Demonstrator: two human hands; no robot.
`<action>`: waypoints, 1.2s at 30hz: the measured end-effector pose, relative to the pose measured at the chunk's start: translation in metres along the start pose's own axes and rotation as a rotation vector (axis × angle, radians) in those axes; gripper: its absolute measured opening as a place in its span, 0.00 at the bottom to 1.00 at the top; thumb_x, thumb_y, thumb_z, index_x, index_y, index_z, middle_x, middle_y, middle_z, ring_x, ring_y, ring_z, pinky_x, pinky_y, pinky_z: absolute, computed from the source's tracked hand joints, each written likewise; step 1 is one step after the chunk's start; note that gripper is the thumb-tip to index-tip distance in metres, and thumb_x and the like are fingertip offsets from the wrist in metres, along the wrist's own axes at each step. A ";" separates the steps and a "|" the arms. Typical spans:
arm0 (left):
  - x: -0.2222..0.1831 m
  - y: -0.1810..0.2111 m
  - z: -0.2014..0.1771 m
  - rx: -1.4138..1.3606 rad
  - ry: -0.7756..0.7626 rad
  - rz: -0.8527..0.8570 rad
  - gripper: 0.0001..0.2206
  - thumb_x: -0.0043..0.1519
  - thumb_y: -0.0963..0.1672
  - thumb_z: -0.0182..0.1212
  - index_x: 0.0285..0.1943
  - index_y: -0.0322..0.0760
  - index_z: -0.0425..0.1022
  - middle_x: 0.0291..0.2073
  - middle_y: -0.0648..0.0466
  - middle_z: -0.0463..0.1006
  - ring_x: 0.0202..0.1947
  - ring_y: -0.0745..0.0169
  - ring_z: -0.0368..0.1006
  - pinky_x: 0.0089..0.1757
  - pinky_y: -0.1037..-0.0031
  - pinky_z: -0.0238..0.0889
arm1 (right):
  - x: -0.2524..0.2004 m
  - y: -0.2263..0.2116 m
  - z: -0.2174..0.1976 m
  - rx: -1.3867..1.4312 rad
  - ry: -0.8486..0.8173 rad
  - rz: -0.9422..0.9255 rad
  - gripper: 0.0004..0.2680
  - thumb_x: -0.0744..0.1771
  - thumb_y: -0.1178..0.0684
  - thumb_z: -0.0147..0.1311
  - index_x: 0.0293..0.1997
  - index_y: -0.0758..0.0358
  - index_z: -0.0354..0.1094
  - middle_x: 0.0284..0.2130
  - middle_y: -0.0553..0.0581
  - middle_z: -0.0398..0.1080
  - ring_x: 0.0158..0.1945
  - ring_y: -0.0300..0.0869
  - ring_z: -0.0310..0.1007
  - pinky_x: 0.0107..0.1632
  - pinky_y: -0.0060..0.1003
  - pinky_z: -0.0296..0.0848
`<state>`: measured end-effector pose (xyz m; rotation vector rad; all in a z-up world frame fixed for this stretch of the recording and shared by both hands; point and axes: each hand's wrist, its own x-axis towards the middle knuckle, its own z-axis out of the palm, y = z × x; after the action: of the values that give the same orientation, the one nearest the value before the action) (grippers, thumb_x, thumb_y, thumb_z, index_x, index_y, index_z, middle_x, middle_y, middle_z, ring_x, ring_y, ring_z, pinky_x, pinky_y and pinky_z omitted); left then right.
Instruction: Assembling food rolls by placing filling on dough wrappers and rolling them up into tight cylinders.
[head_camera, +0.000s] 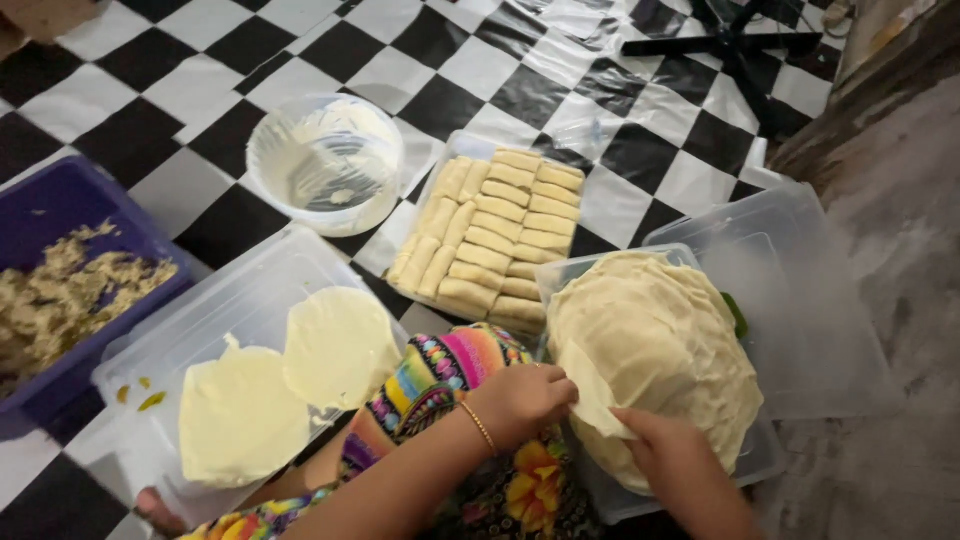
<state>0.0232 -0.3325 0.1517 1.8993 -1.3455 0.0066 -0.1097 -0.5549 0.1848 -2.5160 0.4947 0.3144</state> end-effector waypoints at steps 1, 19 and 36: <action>-0.004 0.008 -0.009 0.005 0.008 -0.010 0.06 0.64 0.44 0.56 0.41 0.35 0.71 0.32 0.47 0.75 0.31 0.42 0.72 0.33 0.58 0.64 | 0.001 -0.004 -0.010 -0.005 -0.007 -0.010 0.17 0.60 0.57 0.59 0.52 0.45 0.78 0.38 0.46 0.86 0.36 0.40 0.86 0.42 0.33 0.79; -0.217 0.022 -0.218 -0.008 0.165 -0.819 0.12 0.65 0.47 0.50 0.45 0.38 0.78 0.42 0.54 0.83 0.38 0.52 0.78 0.44 0.64 0.69 | 0.060 -0.316 0.042 -0.152 -0.884 -0.402 0.09 0.68 0.54 0.54 0.47 0.66 0.80 0.30 0.55 0.79 0.24 0.40 0.75 0.30 0.32 0.77; -0.358 -0.197 -0.153 0.578 0.189 -0.743 0.07 0.67 0.48 0.55 0.43 0.43 0.76 0.48 0.53 0.71 0.58 0.48 0.67 0.57 0.68 0.67 | 0.194 -0.304 0.316 -0.278 -0.081 -1.193 0.09 0.64 0.50 0.57 0.47 0.45 0.76 0.48 0.46 0.74 0.53 0.47 0.76 0.51 0.43 0.79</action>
<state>0.0878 0.0671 -0.0111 2.7063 -0.4669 0.2150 0.1526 -0.1951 0.0068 -2.5493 -1.1307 0.0035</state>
